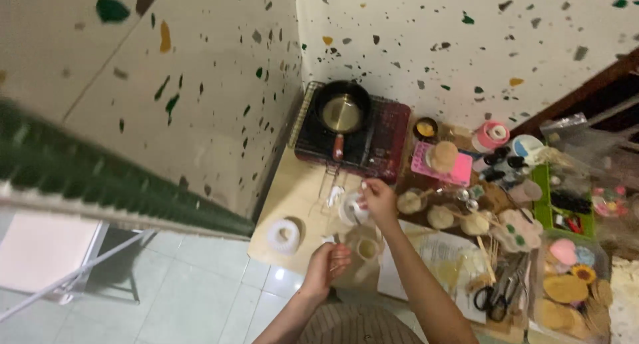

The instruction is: Preparing and pouring wax into molds for candle production.

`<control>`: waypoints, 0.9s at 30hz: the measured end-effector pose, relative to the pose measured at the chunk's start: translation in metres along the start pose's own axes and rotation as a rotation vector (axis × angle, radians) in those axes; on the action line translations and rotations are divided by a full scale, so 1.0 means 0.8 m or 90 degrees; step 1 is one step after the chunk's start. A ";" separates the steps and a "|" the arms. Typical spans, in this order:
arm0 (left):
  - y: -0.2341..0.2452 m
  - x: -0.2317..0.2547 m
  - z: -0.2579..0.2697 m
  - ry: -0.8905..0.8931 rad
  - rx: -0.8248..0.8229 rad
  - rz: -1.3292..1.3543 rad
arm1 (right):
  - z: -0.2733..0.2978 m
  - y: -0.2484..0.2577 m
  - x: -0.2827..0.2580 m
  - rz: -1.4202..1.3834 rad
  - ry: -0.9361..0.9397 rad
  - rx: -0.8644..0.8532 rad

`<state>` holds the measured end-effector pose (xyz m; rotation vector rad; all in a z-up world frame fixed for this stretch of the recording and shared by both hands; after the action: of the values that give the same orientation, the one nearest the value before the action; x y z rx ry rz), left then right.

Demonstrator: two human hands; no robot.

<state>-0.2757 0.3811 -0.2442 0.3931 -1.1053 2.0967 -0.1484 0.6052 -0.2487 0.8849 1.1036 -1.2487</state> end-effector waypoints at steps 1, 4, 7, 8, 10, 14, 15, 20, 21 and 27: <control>0.012 0.012 -0.006 -0.013 0.040 -0.012 | -0.039 -0.017 0.003 0.014 -0.080 0.017; 0.032 0.037 -0.006 -0.027 0.104 -0.043 | -0.110 -0.062 0.000 0.031 -0.234 0.013; 0.038 0.062 -0.015 -0.045 0.127 -0.076 | -0.143 -0.107 -0.011 -0.010 -0.364 -0.050; 0.039 0.067 -0.017 -0.055 0.132 -0.089 | -0.144 -0.123 -0.010 -0.053 -0.429 -0.091; 0.049 0.066 -0.023 -0.056 0.140 -0.105 | -0.168 -0.129 0.018 -0.120 -0.462 -0.096; 0.084 0.048 -0.051 -0.085 0.131 -0.161 | -0.212 -0.118 0.054 -0.130 -0.350 -0.054; 0.090 0.042 -0.061 -0.083 0.131 -0.160 | -0.211 -0.113 0.055 -0.129 -0.352 -0.053; 0.078 0.038 -0.090 -0.236 0.065 -0.361 | -0.210 -0.072 0.044 -0.095 -0.256 -0.006; 0.066 0.040 -0.089 -0.224 0.064 -0.362 | -0.201 -0.061 0.036 -0.097 -0.265 0.001; -0.030 0.091 -0.078 -0.434 -0.005 -0.680 | -0.119 -0.010 -0.080 -0.053 -0.177 -0.023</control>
<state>-0.3053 0.4740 -0.2260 1.4017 -0.9124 1.0025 -0.1688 0.7123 -0.2118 0.6216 0.9446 -1.3705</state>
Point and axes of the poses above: each hand's wrist, its own z-axis away from the middle knuckle, its own y-axis out of the back of the hand, x = y × z, the point moved 8 cm from there along -z, towards the middle knuckle, and after that the axes turned 9 degrees about -y, right-handed, at the moved point
